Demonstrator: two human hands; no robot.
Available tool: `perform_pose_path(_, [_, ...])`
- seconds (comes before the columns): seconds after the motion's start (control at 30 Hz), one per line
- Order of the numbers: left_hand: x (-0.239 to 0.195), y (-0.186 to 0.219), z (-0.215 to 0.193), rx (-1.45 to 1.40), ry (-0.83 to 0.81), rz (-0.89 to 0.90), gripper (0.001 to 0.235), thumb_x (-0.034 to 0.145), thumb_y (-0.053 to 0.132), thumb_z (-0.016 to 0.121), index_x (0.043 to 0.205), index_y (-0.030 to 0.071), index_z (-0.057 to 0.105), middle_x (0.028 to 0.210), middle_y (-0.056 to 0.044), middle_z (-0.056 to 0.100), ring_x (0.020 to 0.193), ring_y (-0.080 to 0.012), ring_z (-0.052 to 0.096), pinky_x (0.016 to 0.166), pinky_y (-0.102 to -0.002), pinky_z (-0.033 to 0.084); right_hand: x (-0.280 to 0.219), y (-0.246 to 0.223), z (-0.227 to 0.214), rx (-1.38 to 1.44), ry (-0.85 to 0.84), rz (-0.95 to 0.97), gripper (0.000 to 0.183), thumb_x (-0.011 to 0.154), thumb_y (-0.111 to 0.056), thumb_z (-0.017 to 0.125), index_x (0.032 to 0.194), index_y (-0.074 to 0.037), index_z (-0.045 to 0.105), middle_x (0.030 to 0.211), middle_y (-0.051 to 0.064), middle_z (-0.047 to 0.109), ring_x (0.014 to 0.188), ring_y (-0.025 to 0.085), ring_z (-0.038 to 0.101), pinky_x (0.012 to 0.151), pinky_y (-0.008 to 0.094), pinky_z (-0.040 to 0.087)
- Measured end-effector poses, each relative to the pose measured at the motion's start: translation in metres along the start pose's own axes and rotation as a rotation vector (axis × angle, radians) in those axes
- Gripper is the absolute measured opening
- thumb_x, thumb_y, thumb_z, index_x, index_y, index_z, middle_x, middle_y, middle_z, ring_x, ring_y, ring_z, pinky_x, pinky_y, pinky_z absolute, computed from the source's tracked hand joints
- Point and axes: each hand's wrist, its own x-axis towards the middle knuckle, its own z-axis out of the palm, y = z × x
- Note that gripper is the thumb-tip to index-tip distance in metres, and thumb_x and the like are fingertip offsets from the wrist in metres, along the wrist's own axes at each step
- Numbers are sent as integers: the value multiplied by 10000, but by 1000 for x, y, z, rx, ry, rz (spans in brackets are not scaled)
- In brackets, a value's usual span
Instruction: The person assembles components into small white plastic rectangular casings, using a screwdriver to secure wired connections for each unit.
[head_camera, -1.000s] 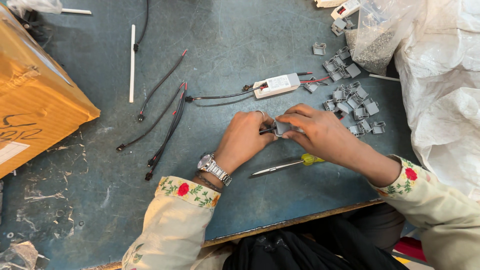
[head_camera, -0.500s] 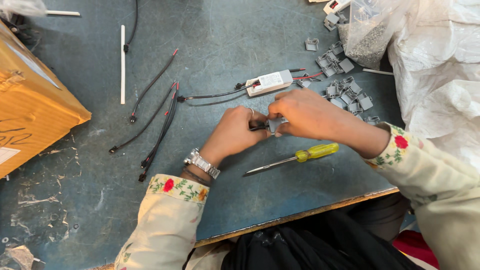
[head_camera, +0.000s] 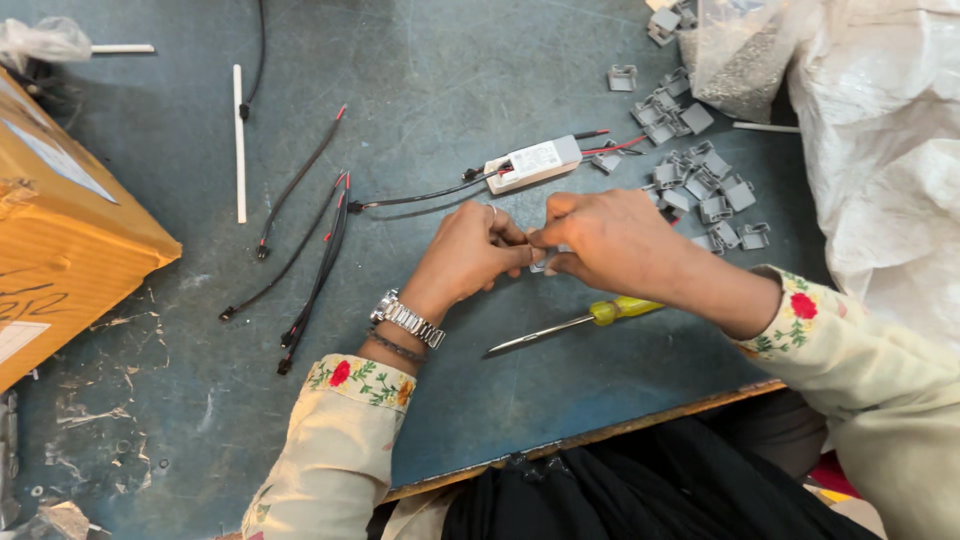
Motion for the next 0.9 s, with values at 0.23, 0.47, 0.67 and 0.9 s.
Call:
perform_pose_path(0.23, [-13,-3,-5,24,11,66,316,807,191,789,1055,-5,764,657,-57,733,480,-94,611,448,-245,462,-42,-1,-2,147,285,-47,364,768,-316,843,1084,-159,751,1018,51,676,903,282,675,709,408,542])
perform_pose_path(0.47, [-10,-25,-19,-194,-180,45,305,854,65,713,1133,-57,737,757,-59,728,555,-75,659,460,-224,495,-97,-30,52,78,397,-159,351,826,-214,751,1148,-78,716,1004,68,665,946,304,639,828,412,515])
perform_pose_path(0.67, [-13,-20,-17,-127,-147,63,294,852,85,712,1111,-48,748,723,-46,710,524,-79,638,428,-232,466,-99,-16,68,1184,665,-26,69,1072,-149,591,1059,-101,542,1016,82,654,968,223,629,889,371,522])
perform_pose_path(0.9, [-17,-11,-14,-5,-46,37,229,816,117,744,991,-27,774,696,-54,727,487,-87,638,421,-256,459,-45,7,-16,1806,772,-264,624,1186,-541,347,719,-134,417,543,-41,393,444,81,359,480,251,305])
